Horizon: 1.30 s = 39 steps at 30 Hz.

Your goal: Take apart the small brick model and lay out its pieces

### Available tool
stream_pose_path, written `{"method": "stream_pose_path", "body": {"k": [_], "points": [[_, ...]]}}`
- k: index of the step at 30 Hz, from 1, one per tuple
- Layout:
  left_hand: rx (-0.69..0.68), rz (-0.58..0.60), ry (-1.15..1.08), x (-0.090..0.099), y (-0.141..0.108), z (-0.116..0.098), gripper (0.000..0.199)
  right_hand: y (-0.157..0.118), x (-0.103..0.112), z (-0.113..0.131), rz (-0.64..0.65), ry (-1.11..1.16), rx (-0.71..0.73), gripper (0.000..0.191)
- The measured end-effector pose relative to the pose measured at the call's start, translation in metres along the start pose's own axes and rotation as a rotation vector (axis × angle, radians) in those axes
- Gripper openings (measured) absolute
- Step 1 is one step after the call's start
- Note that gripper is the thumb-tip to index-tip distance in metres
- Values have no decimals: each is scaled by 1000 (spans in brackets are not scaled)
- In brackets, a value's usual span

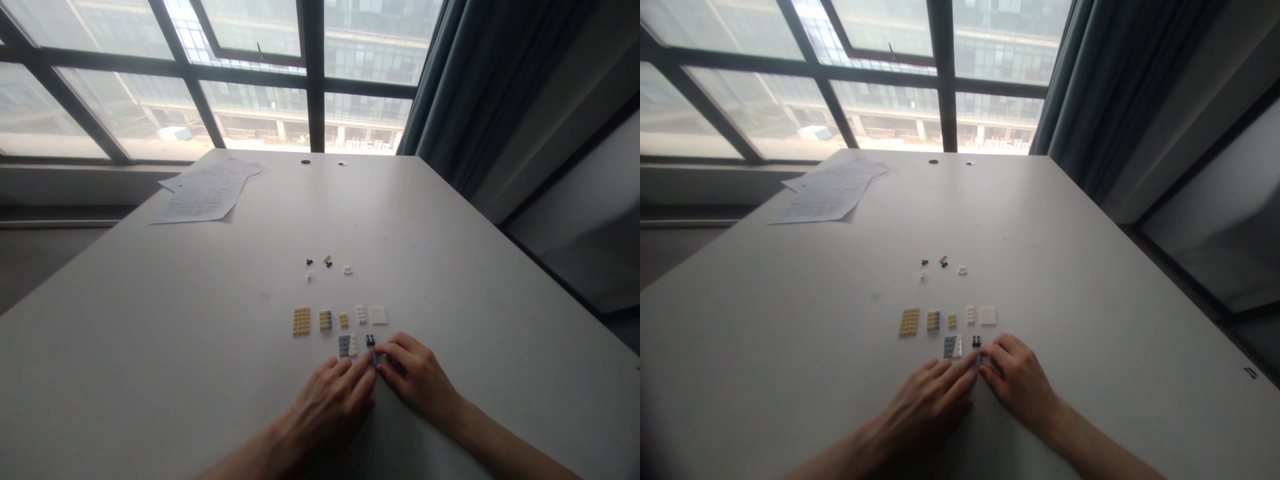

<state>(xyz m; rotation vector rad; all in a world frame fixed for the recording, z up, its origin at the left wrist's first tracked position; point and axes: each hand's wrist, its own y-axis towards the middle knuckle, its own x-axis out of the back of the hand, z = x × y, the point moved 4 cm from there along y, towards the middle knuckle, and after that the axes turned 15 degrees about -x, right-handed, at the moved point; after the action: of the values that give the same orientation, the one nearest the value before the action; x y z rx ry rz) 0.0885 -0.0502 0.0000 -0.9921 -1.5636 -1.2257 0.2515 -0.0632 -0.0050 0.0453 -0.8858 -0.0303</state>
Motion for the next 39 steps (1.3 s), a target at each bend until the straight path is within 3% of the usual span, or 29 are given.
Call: {"method": "stream_pose_path", "body": {"k": [12, 35, 39], "points": [[-1, -87, 15, 2, -3, 1, 25, -1, 1, 1, -9, 4, 8, 16], [1, -96, 2, 3, -1, 0, 20, 0, 3, 2, -37, 8, 8, 14], [-27, -167, 3, 12, -2, 0, 19, -1, 6, 4, -73, 30, 30, 14]]}}
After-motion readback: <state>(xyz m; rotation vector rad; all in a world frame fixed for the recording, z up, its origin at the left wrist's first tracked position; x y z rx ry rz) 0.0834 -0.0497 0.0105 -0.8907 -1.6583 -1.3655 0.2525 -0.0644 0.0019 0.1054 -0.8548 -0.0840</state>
